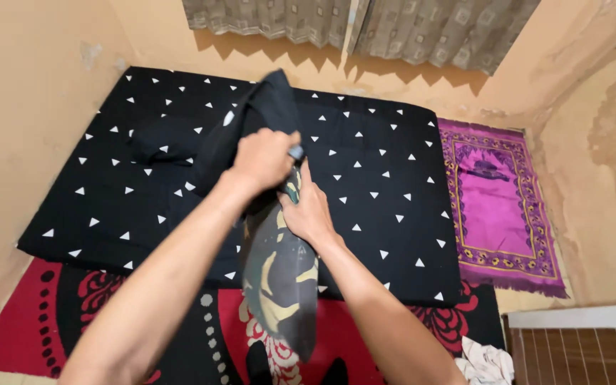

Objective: Putting pillowcases on a pillow and a bolster.

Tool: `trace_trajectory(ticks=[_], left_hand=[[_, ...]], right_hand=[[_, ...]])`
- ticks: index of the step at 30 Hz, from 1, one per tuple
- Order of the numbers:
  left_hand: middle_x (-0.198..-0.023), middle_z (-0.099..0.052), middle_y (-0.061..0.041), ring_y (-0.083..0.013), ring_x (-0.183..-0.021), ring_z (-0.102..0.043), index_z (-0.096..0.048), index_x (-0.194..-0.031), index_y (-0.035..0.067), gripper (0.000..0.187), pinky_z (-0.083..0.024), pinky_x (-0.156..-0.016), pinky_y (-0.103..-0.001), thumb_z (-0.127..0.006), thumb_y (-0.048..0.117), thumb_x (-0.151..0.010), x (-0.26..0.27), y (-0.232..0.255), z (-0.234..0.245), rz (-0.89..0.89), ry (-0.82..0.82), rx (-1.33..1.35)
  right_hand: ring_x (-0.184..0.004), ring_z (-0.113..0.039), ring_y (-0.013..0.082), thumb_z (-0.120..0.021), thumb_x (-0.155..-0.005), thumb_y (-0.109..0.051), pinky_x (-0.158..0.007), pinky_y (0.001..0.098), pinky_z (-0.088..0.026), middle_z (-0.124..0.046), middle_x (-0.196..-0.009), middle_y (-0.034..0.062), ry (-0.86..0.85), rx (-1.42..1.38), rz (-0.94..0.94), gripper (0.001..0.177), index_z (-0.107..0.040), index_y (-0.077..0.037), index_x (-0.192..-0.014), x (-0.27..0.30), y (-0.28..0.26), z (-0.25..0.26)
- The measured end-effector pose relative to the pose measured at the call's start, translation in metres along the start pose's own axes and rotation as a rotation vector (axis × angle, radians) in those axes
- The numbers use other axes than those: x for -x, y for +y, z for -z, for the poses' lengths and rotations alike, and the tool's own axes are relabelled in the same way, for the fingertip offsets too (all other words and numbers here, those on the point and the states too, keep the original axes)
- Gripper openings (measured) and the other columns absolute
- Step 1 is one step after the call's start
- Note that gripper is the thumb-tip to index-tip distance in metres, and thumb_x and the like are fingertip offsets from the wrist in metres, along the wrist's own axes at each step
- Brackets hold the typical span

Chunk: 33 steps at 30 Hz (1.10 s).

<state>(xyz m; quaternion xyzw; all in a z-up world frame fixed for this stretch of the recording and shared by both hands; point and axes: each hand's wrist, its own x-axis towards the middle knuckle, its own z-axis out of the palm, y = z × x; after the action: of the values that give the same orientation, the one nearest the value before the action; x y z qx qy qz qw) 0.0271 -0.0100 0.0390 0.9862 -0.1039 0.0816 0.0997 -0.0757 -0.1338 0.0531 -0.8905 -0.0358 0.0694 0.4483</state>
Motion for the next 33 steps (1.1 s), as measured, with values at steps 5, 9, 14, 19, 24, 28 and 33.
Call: trace_trajectory(ticks=[5,9,14,19,24,28,33], left_hand=[[-0.088,-0.072,-0.018,-0.0425,-0.087,-0.075,-0.063,-0.135,0.018,0.049,-0.06,-0.077,-0.059,-0.059,0.029,-0.088,0.032,0.03,-0.033,-0.168,0.05,-0.043],[-0.085,-0.072,-0.008,-0.0371,-0.081,-0.076,-0.067,-0.128,0.026,0.043,-0.062,-0.072,-0.053,-0.06,0.016,-0.087,0.039,0.01,0.011,-0.057,0.129,-0.012],[-0.101,-0.063,-0.014,-0.0432,-0.089,-0.071,-0.062,-0.13,0.012,0.052,-0.061,-0.075,-0.057,-0.069,0.003,-0.079,0.054,-0.025,0.027,0.085,0.34,0.03],[-0.123,-0.055,-0.022,-0.0487,-0.114,-0.063,-0.054,-0.142,0.006,0.061,-0.053,-0.096,-0.062,-0.067,0.004,-0.083,0.054,-0.066,-0.025,0.649,0.386,0.482],[-0.084,-0.074,-0.022,-0.0475,-0.095,-0.07,-0.075,-0.098,0.006,0.019,-0.055,-0.079,-0.055,-0.06,0.012,-0.087,0.054,-0.029,-0.034,0.392,0.443,0.677],[-0.085,-0.077,-0.009,-0.0364,-0.094,-0.074,-0.073,-0.098,0.019,0.018,-0.059,-0.08,-0.052,-0.065,0.018,-0.082,0.077,0.044,-0.011,0.129,0.314,0.543],[-0.087,-0.071,-0.03,-0.0519,-0.093,-0.07,-0.067,-0.105,0.011,0.022,-0.059,-0.077,-0.058,-0.052,0.01,-0.089,0.139,0.042,0.013,0.156,0.081,0.509]], right_hand=[[-0.122,-0.064,0.0346,-0.079,-0.075,-0.029,-0.101,0.0486,-0.054,-0.071,-0.122,0.0158,0.047,-0.03,-0.011,0.079,-0.048,-0.02,-0.148,-0.068,0.073,-0.035],[-0.122,-0.063,0.0439,-0.061,-0.091,-0.029,-0.1,0.0551,-0.051,-0.068,-0.121,0.0312,0.05,-0.033,-0.112,0.059,-0.042,-0.003,-0.141,-0.038,0.037,-0.01],[-0.125,-0.062,0.0417,-0.074,-0.087,-0.043,-0.103,0.0512,-0.051,-0.067,-0.124,0.0305,0.064,-0.145,-0.123,0.075,-0.046,-0.003,-0.143,-0.028,0.036,0.008],[-0.119,-0.066,0.0382,-0.082,-0.082,-0.039,-0.1,0.0481,-0.052,-0.072,-0.116,0.0249,0.143,-0.214,-0.109,0.07,-0.058,-0.002,-0.135,-0.023,0.044,0.012],[-0.122,-0.064,0.0381,-0.076,-0.086,-0.025,-0.101,0.048,-0.052,-0.072,-0.12,0.026,0.118,-0.317,0.058,0.053,-0.063,-0.006,-0.134,-0.016,0.034,0.003],[-0.12,-0.065,0.0385,-0.071,-0.089,-0.026,-0.1,0.0492,-0.052,-0.072,-0.118,0.0259,0.104,-0.344,0.055,0.048,-0.066,-0.004,-0.131,-0.032,0.044,-0.003],[-0.112,-0.069,0.0398,-0.058,-0.096,-0.032,-0.097,0.0526,-0.053,-0.074,-0.112,0.0255,0.148,-0.421,0.02,0.045,-0.074,0.003,-0.119,-0.067,0.054,-0.015]])
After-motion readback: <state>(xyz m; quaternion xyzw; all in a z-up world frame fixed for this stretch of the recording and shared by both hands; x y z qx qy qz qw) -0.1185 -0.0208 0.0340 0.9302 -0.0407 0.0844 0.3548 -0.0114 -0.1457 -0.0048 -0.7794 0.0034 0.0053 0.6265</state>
